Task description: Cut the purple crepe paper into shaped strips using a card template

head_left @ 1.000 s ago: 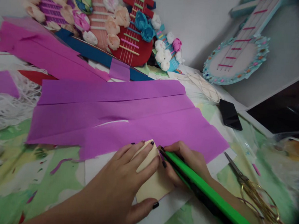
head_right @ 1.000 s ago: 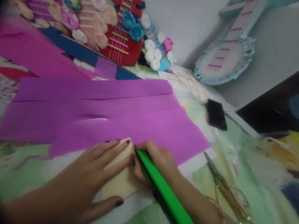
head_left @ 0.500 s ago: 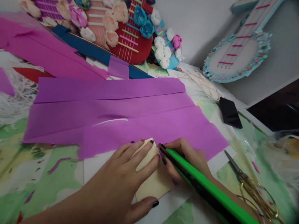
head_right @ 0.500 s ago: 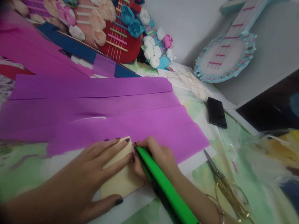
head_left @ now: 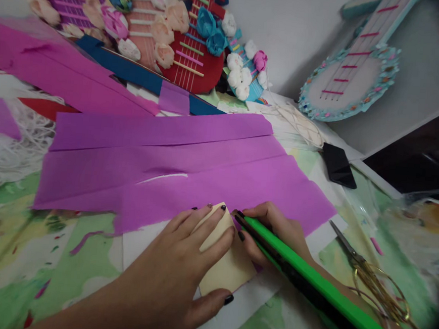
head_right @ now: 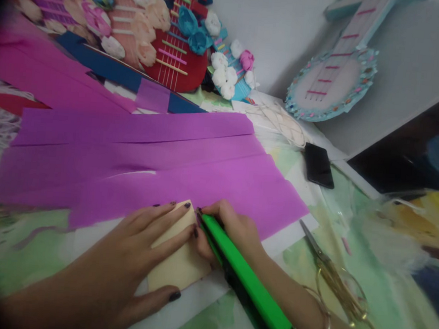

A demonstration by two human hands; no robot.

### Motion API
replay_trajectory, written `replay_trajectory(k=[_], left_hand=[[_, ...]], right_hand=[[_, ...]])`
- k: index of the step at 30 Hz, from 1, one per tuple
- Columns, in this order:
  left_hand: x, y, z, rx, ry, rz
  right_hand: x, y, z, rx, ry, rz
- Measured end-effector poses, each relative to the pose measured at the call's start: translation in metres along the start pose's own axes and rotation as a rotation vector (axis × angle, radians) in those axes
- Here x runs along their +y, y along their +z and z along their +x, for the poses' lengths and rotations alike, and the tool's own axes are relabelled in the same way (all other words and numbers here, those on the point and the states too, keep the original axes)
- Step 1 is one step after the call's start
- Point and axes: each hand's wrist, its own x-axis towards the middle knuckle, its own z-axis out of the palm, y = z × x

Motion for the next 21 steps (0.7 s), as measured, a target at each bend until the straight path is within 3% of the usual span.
replay_trajectory(k=[14, 21], left_hand=[[-0.0002, 0.0008, -0.0001, 0.003, -0.001, -0.011], [-0.0001, -0.0006, -0.0004, 0.000, -0.005, -0.030]], right_hand=[[0.0029, -0.0021, 0.0011, -0.084, -0.008, 0.037], [0.0019, -0.0023, 0.0010, -0.059, 0.027, 0.029]])
